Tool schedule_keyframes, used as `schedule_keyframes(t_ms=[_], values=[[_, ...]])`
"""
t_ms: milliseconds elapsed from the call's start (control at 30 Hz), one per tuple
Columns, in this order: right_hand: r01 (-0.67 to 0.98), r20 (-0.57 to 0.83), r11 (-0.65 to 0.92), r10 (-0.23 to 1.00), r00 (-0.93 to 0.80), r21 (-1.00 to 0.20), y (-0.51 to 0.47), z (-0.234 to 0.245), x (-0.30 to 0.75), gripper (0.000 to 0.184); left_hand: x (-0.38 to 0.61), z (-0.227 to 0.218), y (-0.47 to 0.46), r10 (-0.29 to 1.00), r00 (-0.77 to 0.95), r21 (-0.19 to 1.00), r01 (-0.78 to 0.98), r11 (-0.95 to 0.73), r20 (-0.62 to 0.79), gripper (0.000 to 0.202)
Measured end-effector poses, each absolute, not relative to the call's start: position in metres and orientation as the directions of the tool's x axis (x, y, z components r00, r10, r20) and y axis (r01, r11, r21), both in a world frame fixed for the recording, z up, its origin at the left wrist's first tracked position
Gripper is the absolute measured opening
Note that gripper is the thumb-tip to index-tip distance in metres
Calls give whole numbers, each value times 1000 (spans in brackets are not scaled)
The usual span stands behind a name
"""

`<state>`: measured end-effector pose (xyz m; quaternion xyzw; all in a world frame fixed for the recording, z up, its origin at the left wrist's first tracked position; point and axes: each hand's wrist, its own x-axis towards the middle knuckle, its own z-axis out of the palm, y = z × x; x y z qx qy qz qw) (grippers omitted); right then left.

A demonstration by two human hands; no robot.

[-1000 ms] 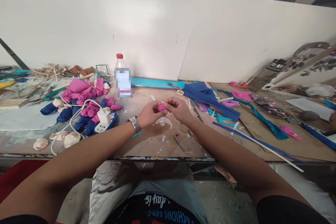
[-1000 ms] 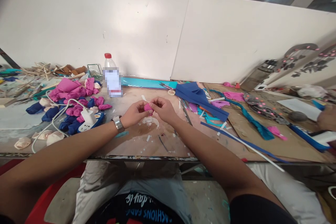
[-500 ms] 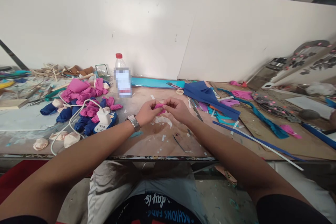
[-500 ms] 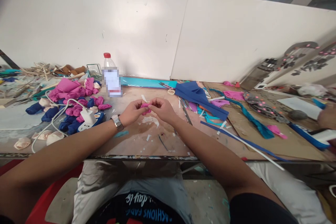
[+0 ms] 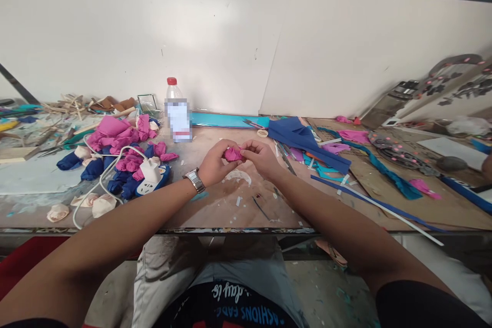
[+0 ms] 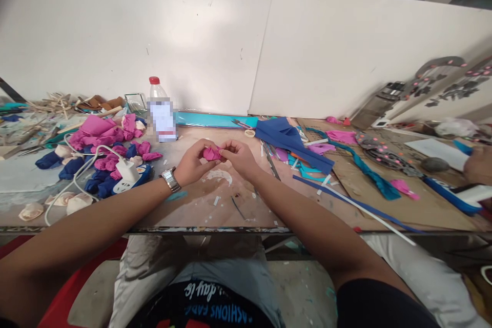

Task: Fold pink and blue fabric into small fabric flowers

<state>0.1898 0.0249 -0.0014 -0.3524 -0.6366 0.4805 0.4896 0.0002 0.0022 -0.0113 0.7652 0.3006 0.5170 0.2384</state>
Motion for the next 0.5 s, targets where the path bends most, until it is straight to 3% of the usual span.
schedule_keyframes(t_ms=[100,267,500], values=[[-45,265,263,928,-263,-964,25,-3,189,18,-2,-7,3,653,341,599,264,-756,676,16],[-62,240,232,931,-274,-971,27,-5,189,18,-3,-5,3,641,371,565,302,-768,672,9],[-116,258,233,922,-290,-965,28,-8,190,22,-2,-1,-1,659,332,605,262,-752,675,7]])
